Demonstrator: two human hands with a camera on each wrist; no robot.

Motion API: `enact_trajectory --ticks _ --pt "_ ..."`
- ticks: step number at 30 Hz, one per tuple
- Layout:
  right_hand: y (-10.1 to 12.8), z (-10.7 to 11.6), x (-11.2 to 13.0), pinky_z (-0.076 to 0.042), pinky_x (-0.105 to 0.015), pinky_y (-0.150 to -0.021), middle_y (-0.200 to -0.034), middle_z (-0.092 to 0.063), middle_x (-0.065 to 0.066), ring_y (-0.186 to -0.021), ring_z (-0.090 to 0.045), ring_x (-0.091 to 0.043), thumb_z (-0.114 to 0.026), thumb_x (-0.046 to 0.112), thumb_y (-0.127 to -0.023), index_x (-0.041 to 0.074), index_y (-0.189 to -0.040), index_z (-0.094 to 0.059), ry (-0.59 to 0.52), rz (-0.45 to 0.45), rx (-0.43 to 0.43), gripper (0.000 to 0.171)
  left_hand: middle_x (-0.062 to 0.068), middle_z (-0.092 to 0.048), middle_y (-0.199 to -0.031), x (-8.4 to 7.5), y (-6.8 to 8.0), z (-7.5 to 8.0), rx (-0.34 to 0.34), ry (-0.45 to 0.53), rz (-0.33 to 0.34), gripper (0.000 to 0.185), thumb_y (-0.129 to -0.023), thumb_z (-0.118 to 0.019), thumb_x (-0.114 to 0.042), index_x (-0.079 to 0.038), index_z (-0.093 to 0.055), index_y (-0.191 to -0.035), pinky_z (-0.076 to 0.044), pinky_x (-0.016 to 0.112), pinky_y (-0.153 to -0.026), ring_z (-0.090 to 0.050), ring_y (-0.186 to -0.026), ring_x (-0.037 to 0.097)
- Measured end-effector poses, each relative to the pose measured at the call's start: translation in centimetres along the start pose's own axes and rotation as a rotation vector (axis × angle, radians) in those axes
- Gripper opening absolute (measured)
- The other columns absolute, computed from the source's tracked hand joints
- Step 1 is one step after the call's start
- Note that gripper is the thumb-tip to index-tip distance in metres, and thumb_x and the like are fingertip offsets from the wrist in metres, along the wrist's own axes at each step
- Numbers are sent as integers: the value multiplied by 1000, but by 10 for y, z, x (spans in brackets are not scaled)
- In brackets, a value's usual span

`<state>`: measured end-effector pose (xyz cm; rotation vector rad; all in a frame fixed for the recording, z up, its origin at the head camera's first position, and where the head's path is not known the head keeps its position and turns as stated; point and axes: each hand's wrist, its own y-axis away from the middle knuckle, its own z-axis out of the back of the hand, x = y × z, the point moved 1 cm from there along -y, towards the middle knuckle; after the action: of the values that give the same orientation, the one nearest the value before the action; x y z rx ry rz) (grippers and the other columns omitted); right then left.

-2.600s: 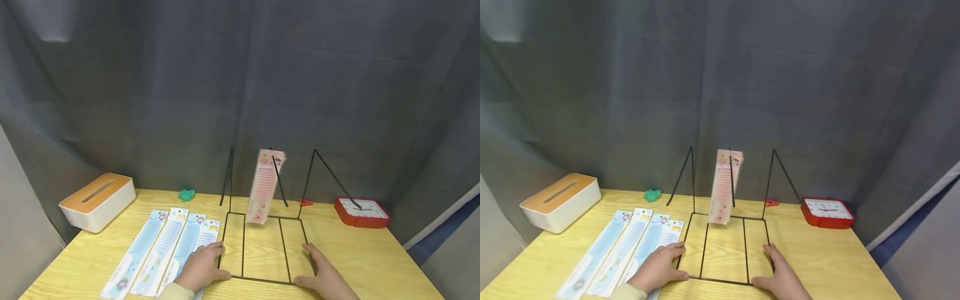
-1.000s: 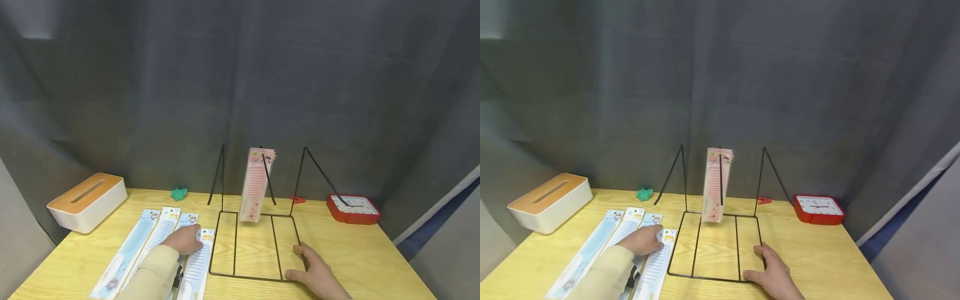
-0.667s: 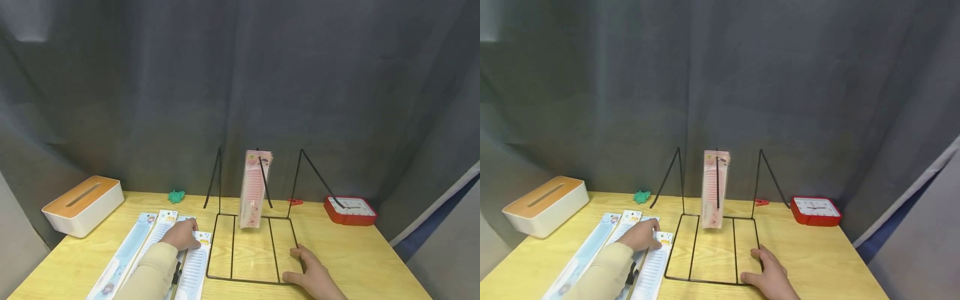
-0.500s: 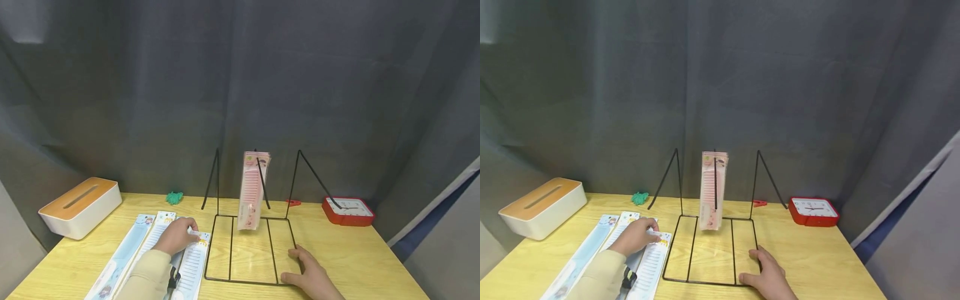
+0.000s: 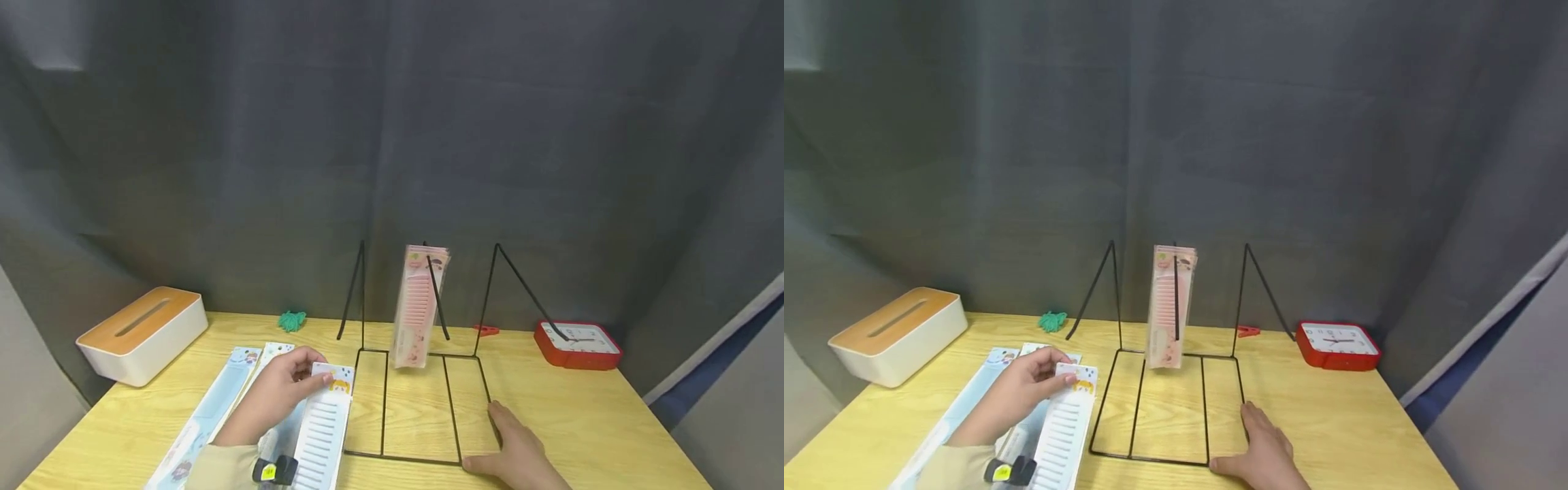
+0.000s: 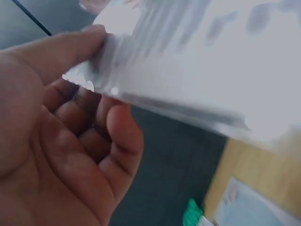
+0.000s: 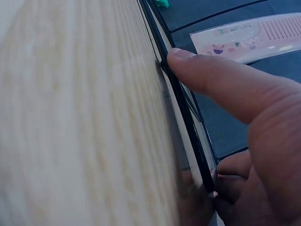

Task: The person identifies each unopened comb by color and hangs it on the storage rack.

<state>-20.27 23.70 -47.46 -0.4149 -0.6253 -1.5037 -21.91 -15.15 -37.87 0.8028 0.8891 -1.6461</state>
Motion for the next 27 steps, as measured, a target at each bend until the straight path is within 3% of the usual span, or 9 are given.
enact_trajectory --ticks 4,8,11,15,17,20,27 --pt "-1 2 -4 -17 -77 -107 -156 -26 -35 -143 -23 -54 -87 60 -65 -12 -151 -29 44 -2 -1 126 3 -66 -86 -21 10 4 64 91 -73 22 -90 -76 -30 -13 -70 -101 -48 27 -64 -56 -74 17" --pt "-2 3 -6 -19 -77 -106 -156 -27 -34 -143 -24 -54 -87 63 -63 -12 -150 -31 48 -3 -5 128 4 -69 -89 -42 23 10 74 266 -154 17 -93 -74 -21 -6 -69 -100 -53 27 -67 -61 -75 16" --pt "-1 4 -7 -22 -77 -105 -155 -29 -34 -142 -26 -54 -86 63 -64 -12 -150 -32 63 -2 -11 126 1 -68 -90 -58 30 10 13 424 -252 6 -94 -71 -9 -4 -69 -97 -54 26 -69 -62 -77 13" --pt "-1 4 -6 -22 -78 -104 -155 -29 -34 -141 -26 -55 -85 63 -65 -11 -150 -32 65 -5 -11 124 0 -67 -91 -77 32 4 -151 561 -340 5 -93 -70 -4 -8 -71 -91 -52 26 -70 -59 -80 12" --pt "-2 3 -5 -22 -78 -104 -156 -29 -34 -141 -26 -55 -86 64 -65 -10 -150 -32 57 -12 -10 125 0 -67 -91 -85 31 0 -229 591 -332 7 -92 -72 -3 -10 -72 -90 -51 25 -70 -59 -81 13" --pt "-3 2 -3 -23 -77 -104 -155 -29 -34 -141 -27 -55 -86 63 -65 -10 -150 -33 60 -20 -9 124 1 -67 -87 -91 29 -5 -292 607 -307 7 -91 -72 0 -7 -72 -91 -51 25 -70 -58 -80 13" --pt "-2 1 -2 -25 -77 -103 -155 -30 -33 -141 -28 -53 -86 62 -66 -9 -150 -34 90 -15 -25 121 1 -66 -85 -96 29 -10 -328 609 -281 5 -91 -71 1 -4 -71 -93 -51 25 -69 -59 -79 14"
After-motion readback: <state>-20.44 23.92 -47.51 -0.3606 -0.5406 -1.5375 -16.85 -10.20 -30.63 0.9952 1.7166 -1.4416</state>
